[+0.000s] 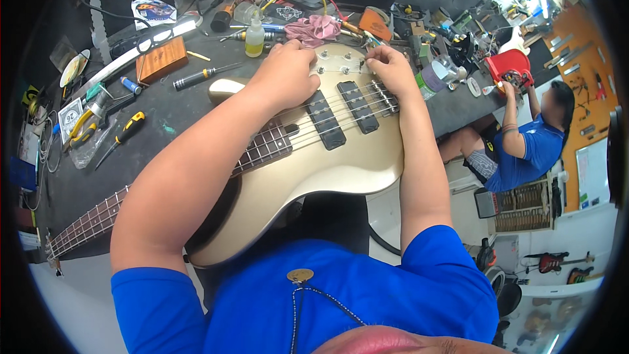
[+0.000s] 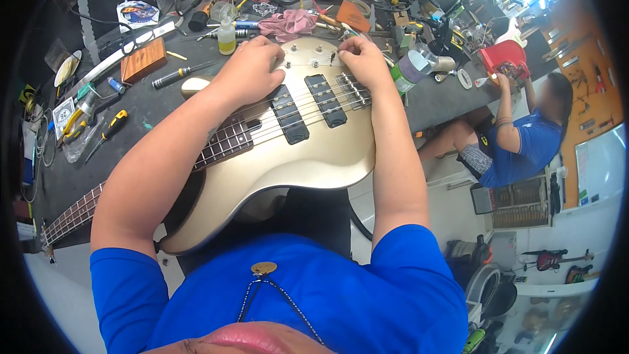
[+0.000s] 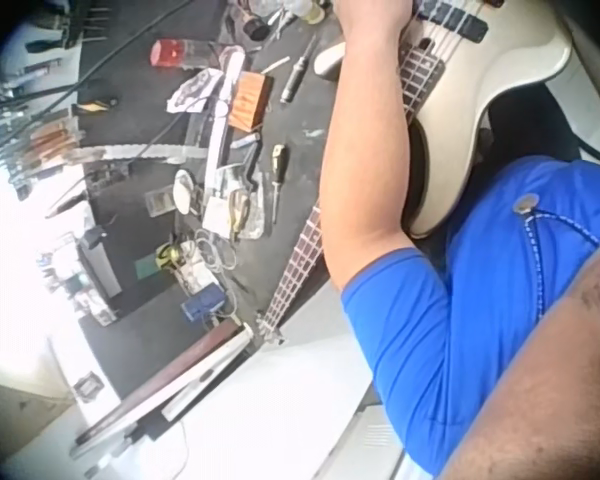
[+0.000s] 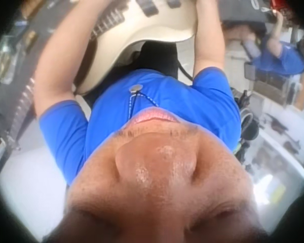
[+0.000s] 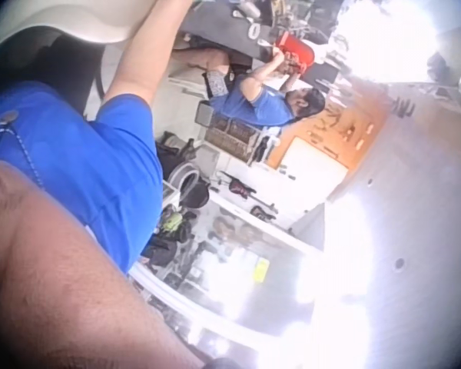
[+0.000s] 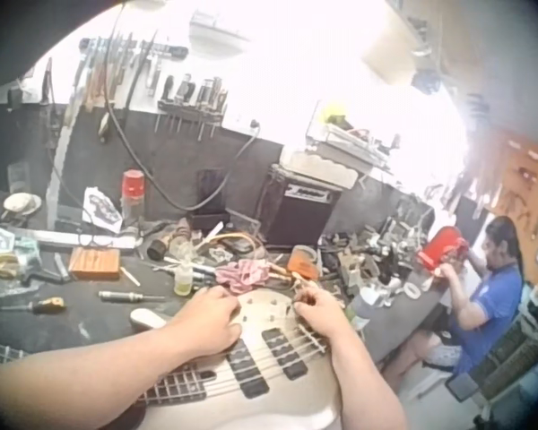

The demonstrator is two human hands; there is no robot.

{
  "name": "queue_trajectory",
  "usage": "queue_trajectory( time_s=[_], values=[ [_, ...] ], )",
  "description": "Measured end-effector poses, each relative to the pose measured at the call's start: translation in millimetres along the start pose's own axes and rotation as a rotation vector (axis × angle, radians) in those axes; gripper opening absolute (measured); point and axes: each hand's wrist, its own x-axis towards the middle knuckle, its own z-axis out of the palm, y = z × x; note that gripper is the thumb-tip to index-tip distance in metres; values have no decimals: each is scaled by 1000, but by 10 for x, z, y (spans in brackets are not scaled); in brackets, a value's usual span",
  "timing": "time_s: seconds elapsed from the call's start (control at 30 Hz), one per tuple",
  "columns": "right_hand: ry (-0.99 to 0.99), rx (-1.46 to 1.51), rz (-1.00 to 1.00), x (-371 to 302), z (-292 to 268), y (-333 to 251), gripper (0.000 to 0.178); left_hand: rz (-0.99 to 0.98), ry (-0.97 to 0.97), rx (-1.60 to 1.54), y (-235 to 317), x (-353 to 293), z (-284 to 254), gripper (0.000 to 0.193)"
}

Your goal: The person cleans a components and wires within a bass guitar using a cloth.

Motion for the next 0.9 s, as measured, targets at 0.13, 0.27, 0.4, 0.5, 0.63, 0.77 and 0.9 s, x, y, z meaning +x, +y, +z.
queue_trajectory(
  time_s=[0.13,0.27,0.4,0.5,0.63,0.77,0.9],
  values=[
    [-30,55,77,22,-42,43,22,27,6,6,14,12,-10,35],
    [-60,81,83,2,-37,19,23,19,8,2,19,11,-3,39],
    [-62,54,74,-11,-31,-35,24,14,20,2,9,-2,13,34],
    [-84,28,66,-1,-50,-21,19,19,22,7,13,1,18,36],
    [-37,10,53,13,-37,40,25,26,20,18,24,0,3,37],
    [-29,-1,36,11,-24,46,25,15,-4,22,25,-4,-15,40],
    [-26,52,74,3,-30,19,26,17,30,0,12,-13,8,42]
  ],
)
